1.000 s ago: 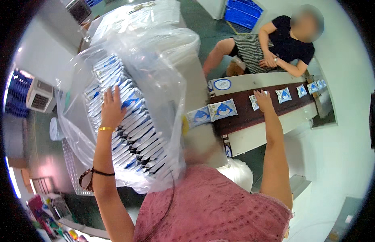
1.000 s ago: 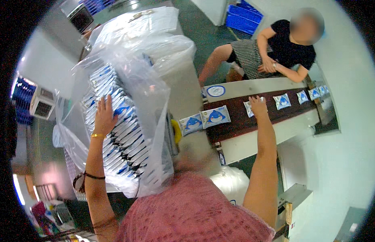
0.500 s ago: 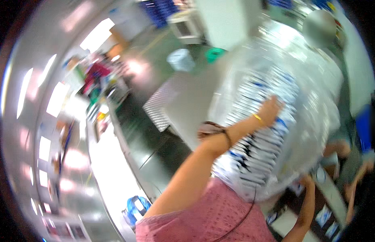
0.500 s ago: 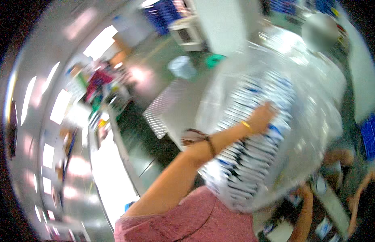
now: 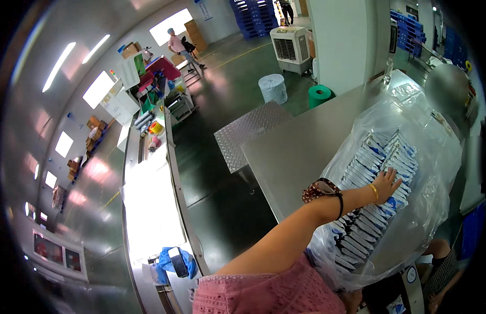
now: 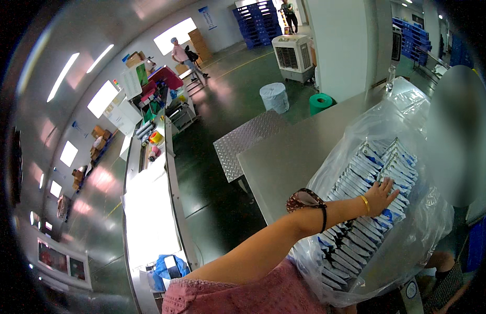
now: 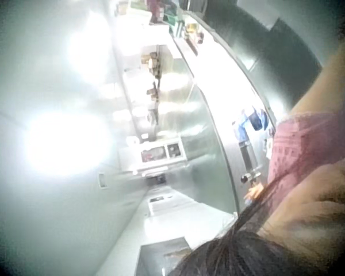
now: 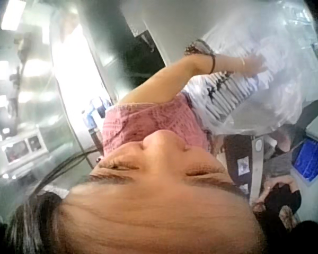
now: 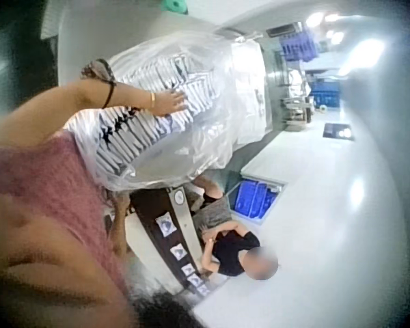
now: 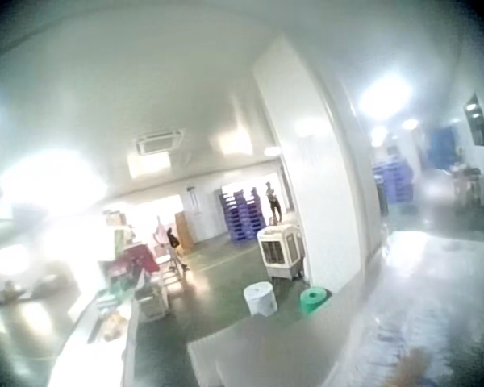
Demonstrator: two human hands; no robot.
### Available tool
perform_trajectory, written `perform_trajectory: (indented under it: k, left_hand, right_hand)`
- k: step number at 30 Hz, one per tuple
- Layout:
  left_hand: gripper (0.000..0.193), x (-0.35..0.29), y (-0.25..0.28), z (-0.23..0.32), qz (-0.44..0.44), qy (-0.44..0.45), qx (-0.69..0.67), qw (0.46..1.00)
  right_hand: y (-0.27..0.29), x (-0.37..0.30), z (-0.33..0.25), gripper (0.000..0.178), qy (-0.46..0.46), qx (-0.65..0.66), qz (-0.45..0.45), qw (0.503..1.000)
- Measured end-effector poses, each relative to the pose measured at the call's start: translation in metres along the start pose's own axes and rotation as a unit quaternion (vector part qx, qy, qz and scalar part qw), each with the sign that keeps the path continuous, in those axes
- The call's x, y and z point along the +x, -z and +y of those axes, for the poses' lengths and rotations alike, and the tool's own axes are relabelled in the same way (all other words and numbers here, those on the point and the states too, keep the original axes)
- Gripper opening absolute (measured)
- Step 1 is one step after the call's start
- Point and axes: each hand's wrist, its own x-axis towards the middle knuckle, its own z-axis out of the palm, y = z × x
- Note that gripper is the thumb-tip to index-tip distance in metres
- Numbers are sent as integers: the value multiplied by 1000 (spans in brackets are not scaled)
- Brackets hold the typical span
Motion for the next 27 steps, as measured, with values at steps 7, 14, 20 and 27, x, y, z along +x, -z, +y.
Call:
perform_trajectory:
  k: [7, 14, 20, 27]
  left_hand:
    - [67, -35, 17, -43, 99, -51, -197, 974]
    - [60, -29, 8, -63, 139, -118, -293, 938]
    - [53, -63, 57, -66, 196, -16, -370, 908]
    - [86, -94, 22, 15, 20, -79, -83, 993]
  right_hand:
    - [112, -37, 32, 86, -189, 353, 178, 899]
    - [241, 42, -170, 88, 237, 307, 104, 916]
    - [139, 147, -199, 104, 329, -69, 63, 940]
    - [151, 118, -202, 110, 282, -109, 31, 953]
